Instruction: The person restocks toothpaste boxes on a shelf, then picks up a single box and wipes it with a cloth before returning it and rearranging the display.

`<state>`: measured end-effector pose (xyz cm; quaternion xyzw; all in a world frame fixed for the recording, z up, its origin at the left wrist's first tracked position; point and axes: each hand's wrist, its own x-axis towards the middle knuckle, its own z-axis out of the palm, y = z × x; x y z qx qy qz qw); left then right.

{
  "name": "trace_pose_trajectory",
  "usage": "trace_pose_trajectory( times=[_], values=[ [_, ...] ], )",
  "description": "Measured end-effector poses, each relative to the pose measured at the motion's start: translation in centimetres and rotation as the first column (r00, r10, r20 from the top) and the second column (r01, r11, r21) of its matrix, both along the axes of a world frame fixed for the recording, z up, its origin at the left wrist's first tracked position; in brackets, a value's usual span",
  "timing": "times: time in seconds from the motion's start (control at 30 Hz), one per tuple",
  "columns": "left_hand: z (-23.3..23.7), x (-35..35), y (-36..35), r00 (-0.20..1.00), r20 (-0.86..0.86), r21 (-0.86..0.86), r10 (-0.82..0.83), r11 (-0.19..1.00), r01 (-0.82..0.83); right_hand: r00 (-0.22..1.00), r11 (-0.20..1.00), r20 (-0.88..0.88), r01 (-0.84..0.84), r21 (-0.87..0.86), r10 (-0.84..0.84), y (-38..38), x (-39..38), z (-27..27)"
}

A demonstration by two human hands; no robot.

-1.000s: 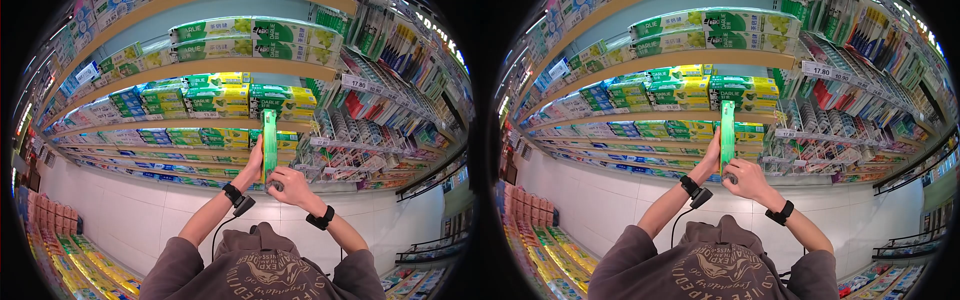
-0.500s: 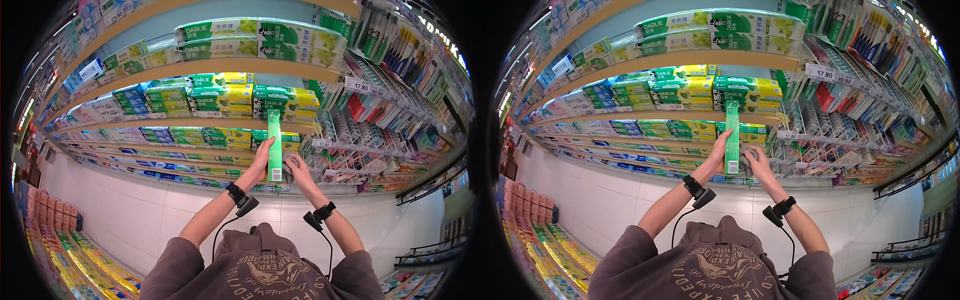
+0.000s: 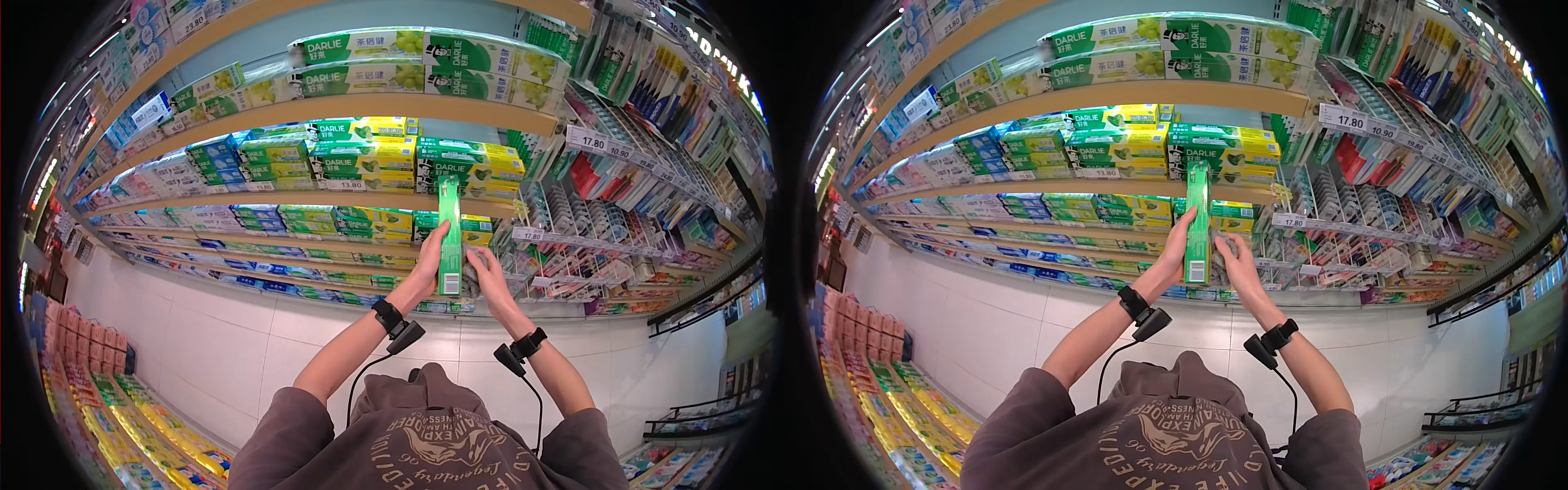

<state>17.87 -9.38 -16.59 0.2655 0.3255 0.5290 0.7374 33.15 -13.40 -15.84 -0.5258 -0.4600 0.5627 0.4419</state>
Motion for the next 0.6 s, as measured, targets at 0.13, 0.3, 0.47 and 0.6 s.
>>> trace_pose_trajectory(
  times=[0.13, 0.3, 0.47, 0.6],
  values=[
    [-0.3, -0.5, 0.2, 0.999, -0.010, 0.028, -0.051, 0.998, 0.051, 0.998, 0.994, 0.069, 0.000, 0.113, -0.008, 0.4, 0.1, -0.9],
    [0.9, -0.9, -0.5, 0.993, -0.027, 0.049, -0.117, 0.992, 0.119, 0.994, 0.980, 0.094, 0.044, 0.196, -0.064, 0.3, 0.0, -0.3],
    [-0.2, -0.7, -0.1, 0.984, 0.105, 0.078, -0.142, 0.988, 0.134, 0.970, 0.943, 0.217, 0.030, 0.332, -0.107, 0.4, 0.3, 0.3],
    [-1.1, -0.5, 0.3, 0.984, 0.134, 0.084, -0.120, 0.990, 0.109, 0.954, 0.908, 0.268, 0.009, 0.418, -0.133, 0.2, 0.3, 1.1]
  ],
)
